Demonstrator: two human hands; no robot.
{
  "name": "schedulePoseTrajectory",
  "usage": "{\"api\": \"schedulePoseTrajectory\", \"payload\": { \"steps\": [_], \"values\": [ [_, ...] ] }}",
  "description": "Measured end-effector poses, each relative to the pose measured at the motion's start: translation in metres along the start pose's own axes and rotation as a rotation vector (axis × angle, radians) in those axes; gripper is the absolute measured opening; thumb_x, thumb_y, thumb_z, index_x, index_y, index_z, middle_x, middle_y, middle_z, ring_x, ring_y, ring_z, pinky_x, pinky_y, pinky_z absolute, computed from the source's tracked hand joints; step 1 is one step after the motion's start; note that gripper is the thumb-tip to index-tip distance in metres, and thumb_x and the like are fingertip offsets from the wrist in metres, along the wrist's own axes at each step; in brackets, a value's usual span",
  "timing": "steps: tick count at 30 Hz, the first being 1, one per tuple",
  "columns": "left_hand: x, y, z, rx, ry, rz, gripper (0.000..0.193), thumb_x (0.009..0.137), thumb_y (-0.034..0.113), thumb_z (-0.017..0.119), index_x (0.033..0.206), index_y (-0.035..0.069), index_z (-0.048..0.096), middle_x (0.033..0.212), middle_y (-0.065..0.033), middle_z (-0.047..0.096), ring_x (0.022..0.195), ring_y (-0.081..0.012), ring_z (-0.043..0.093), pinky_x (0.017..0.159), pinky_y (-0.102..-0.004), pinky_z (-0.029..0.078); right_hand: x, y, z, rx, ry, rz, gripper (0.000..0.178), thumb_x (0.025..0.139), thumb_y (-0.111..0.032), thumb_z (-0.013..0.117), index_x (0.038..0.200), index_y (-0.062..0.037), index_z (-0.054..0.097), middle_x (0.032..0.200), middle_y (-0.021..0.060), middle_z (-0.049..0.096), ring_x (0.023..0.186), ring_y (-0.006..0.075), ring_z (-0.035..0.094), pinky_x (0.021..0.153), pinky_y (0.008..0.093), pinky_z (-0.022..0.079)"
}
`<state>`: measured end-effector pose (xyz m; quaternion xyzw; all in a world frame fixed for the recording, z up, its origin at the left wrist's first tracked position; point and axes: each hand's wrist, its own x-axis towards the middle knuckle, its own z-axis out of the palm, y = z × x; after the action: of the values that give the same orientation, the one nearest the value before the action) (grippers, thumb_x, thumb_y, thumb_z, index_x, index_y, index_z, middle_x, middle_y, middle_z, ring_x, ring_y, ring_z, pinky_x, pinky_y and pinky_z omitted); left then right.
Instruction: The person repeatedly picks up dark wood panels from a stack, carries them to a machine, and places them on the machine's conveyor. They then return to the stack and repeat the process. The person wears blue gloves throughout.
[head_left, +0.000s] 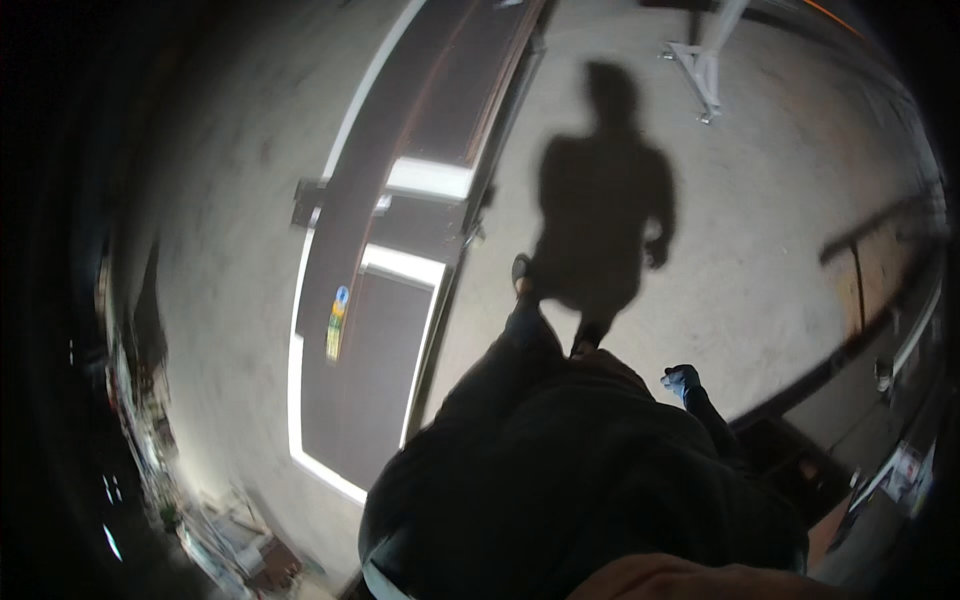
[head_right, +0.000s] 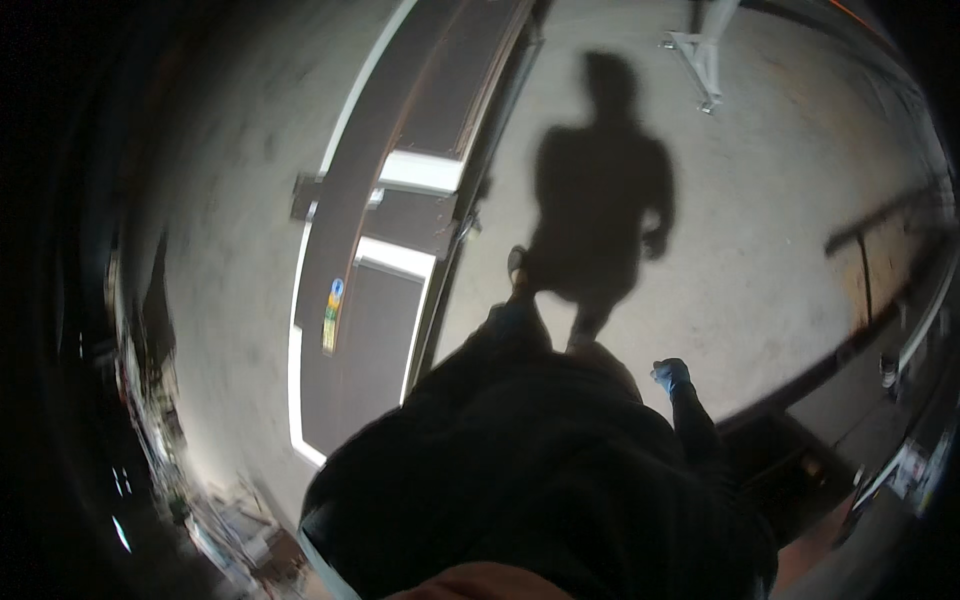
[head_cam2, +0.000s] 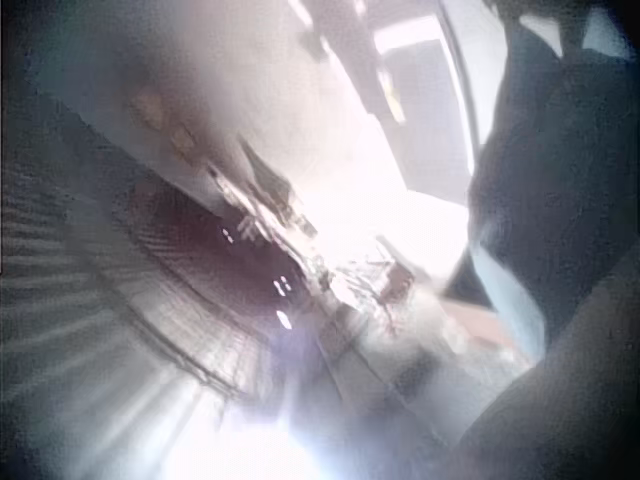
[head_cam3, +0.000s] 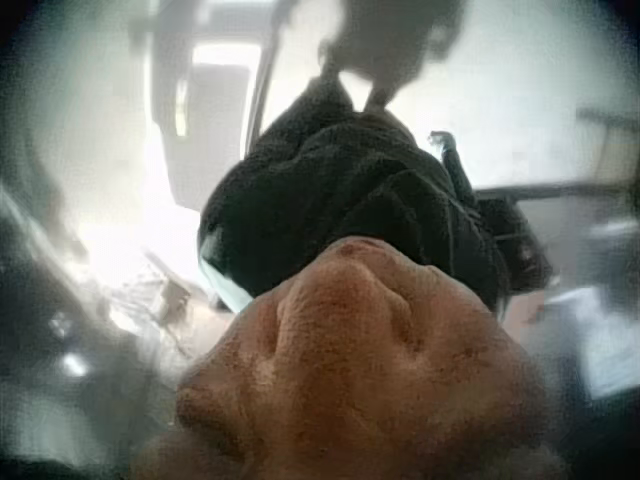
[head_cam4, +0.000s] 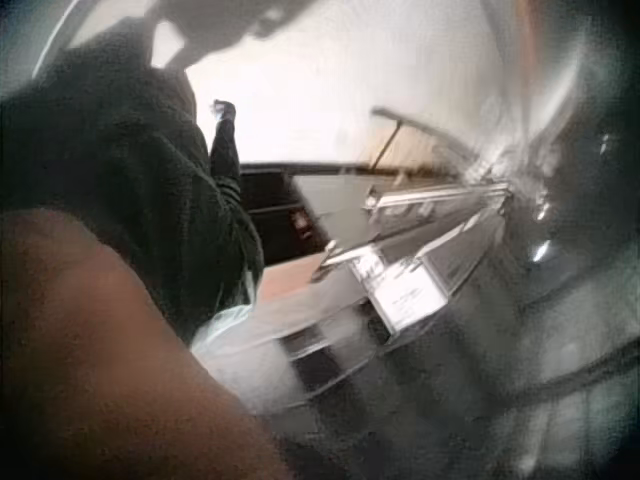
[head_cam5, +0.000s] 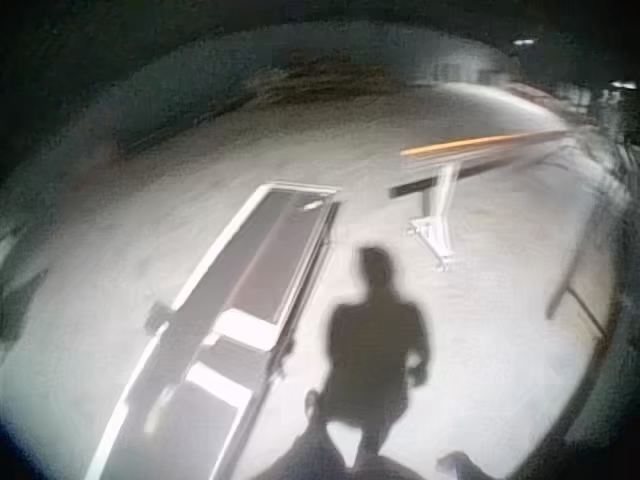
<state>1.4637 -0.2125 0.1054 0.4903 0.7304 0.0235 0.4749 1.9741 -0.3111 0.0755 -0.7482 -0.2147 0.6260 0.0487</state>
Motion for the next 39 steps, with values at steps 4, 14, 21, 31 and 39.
{"api": "schedulePoseTrajectory", "payload": {
  "steps": [4,14,21,31,39],
  "values": [
    [-0.002,0.018,0.011,0.579,0.056,0.738,0.02,0.094,0.03,0.061,0.086,0.015,0.072,0.085,-0.0077,0.073,0.086,-0.0306,0.071,0.073,-0.0433,0.056,-0.032,0.066,-0.028,-0.555,0.294,-0.13,0.041,0.087,-0.041,0.059,0.082,-0.0023,0.073,0.092,0.0258,0.072,0.082,0.0432,0.069,0.075,0.0529,0.055],
    [0.095,0.126,-0.008,1.565,-0.369,1.317,0.011,0.083,0.032,0.069,0.082,0.022,0.074,0.09,-0.0015,0.071,0.094,-0.0244,0.069,0.075,-0.0423,0.058,-0.102,0.115,0.064,-0.12,0.515,-0.057,0.046,0.092,-0.046,0.056,0.087,-0.005,0.076,0.091,0.0205,0.074,0.091,0.0403,0.072,0.08,0.0504,0.056],
    [0.078,0.205,0.063,1.465,-0.498,1.26,0.029,0.083,0.042,0.072,0.103,0.022,0.077,0.104,-0.0044,0.074,0.098,-0.0285,0.07,0.08,-0.0456,0.057,-0.126,0.196,0.064,0.223,0.551,0.195,0.041,0.088,-0.045,0.064,0.091,-0.0068,0.08,0.096,0.0174,0.077,0.097,0.0353,0.072,0.087,0.0463,0.055],
    [-0.009,0.326,0.311,1.594,-0.657,1.401,0.024,0.091,0.032,0.068,0.096,0.011,0.076,0.097,-0.0133,0.075,0.089,-0.0305,0.072,0.075,-0.0461,0.057,-0.154,0.36,-0.043,0.485,0.636,0.147,0.047,0.09,-0.044,0.054,0.093,-0.0033,0.077,0.101,0.0252,0.073,0.103,0.0429,0.07,0.091,0.0502,0.055],
    [-0.136,0.429,0.492,0.878,-0.904,1.242,0.021,0.091,0.028,0.067,0.096,0.01,0.075,0.094,-0.017,0.075,0.09,-0.0386,0.072,0.075,-0.0504,0.057,-0.243,0.421,-0.19,0.239,1.045,0.172,0.039,0.092,-0.04,0.058,0.084,-0.0074,0.078,0.09,0.0222,0.073,0.088,0.0434,0.072,0.074,0.0524,0.057]
  ]
}}
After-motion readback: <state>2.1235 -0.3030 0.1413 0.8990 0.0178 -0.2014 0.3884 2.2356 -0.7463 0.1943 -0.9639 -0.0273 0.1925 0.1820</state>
